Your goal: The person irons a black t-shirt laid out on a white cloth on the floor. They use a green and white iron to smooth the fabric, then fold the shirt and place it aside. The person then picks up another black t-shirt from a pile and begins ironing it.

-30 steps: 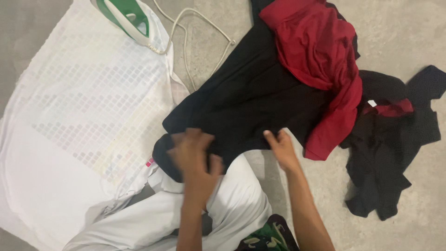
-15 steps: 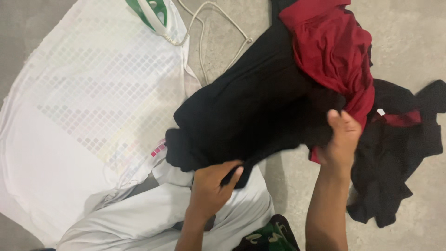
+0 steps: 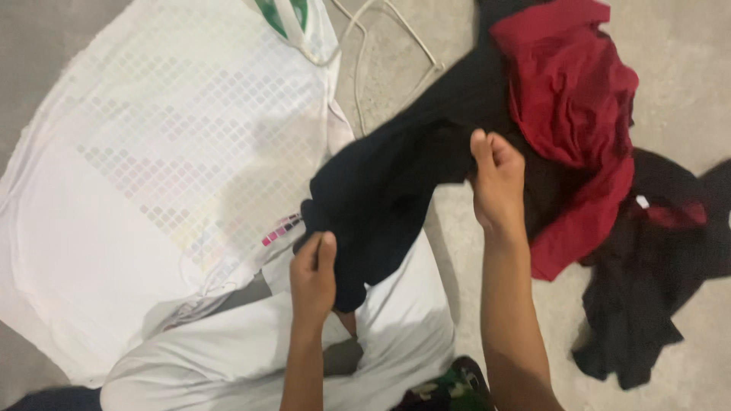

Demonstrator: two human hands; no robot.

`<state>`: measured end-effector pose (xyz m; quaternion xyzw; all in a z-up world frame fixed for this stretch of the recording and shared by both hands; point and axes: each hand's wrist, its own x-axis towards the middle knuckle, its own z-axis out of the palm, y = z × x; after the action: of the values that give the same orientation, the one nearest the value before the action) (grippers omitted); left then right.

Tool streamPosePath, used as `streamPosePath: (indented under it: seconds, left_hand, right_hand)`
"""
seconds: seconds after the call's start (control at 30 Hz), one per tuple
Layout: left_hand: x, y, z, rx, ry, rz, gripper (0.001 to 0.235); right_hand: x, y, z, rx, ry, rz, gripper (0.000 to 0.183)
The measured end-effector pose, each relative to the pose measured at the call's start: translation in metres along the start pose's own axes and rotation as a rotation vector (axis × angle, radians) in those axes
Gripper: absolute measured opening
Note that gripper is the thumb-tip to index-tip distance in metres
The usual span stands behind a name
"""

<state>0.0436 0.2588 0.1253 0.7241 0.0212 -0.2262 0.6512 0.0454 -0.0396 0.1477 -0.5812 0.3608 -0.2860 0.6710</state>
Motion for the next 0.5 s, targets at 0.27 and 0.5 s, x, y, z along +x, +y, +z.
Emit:
streamPosePath:
  seconds: [0.27,0.5]
  left_hand:
    - [-0.009,0.012,0.042,0.556,-0.479,0.063,0.049]
    - [-0.014,-0.025,-0.044,0.128,0.050,0.043,0.025]
  right_hand:
    - [0.042,0.053,-0.036,0.252,0.249,0.107,0.039]
    - [0.014,0.052,0.067,0.081,-0.190,-0.476,0.031]
